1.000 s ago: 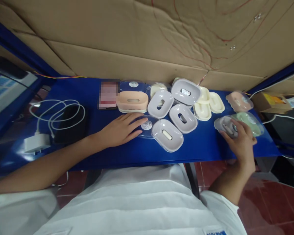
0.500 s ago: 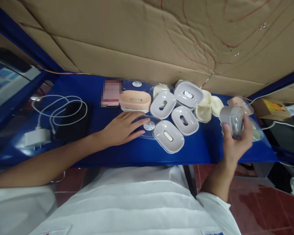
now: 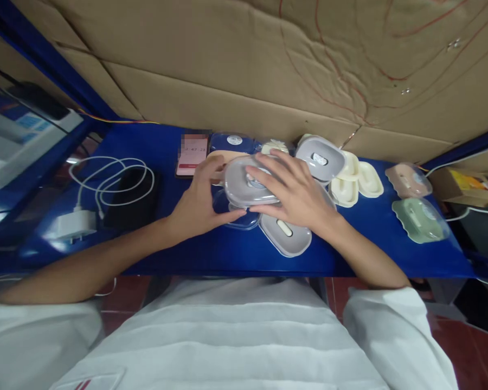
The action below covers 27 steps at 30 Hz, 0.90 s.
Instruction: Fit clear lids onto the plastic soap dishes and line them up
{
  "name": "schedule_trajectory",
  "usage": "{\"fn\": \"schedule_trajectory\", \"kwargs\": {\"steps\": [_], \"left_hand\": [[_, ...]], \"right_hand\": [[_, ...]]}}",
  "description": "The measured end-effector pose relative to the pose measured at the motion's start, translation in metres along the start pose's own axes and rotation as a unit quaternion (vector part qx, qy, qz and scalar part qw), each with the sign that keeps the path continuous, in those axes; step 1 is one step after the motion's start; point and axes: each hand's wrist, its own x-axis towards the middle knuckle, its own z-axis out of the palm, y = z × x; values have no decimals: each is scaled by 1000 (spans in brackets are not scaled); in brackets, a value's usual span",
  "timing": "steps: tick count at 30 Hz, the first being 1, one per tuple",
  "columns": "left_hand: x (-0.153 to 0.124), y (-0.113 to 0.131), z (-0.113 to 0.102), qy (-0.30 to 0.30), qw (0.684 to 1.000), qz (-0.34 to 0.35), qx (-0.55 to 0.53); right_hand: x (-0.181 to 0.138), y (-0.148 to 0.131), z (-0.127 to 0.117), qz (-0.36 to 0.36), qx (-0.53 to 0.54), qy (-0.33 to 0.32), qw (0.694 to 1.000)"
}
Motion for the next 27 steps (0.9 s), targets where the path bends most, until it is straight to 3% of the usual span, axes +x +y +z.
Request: {"fn": "schedule_trajectory", "kwargs": {"steps": [4, 7, 11, 15, 18, 20, 24, 27], "left_hand": [[6, -9, 1, -3, 981, -12, -192], [6, -12, 1, 5, 980, -33, -197], [4, -12, 0, 11, 988, -41, -150], [6, -13, -1, 12, 988, -48, -144], [6, -15, 0, 22, 985, -58, -160], [5, -18, 1, 25, 982, -71, -175], [2, -25, 1, 49, 980, -80, -174], [3, -31, 1, 74, 981, -65, -167]], "right_hand": [[28, 8, 6, -12, 149, -18, 989], [39, 27, 1, 45, 225, 1, 973], [50, 62, 2, 118, 115, 72, 984], [55, 86, 16, 151, 27, 12, 988], [55, 78, 17, 151, 25, 11, 988], [56, 61, 8, 114, 75, 3, 991], [61, 22, -8, -24, 219, -113, 969], [64, 10, -6, -65, 253, -144, 954]]}}
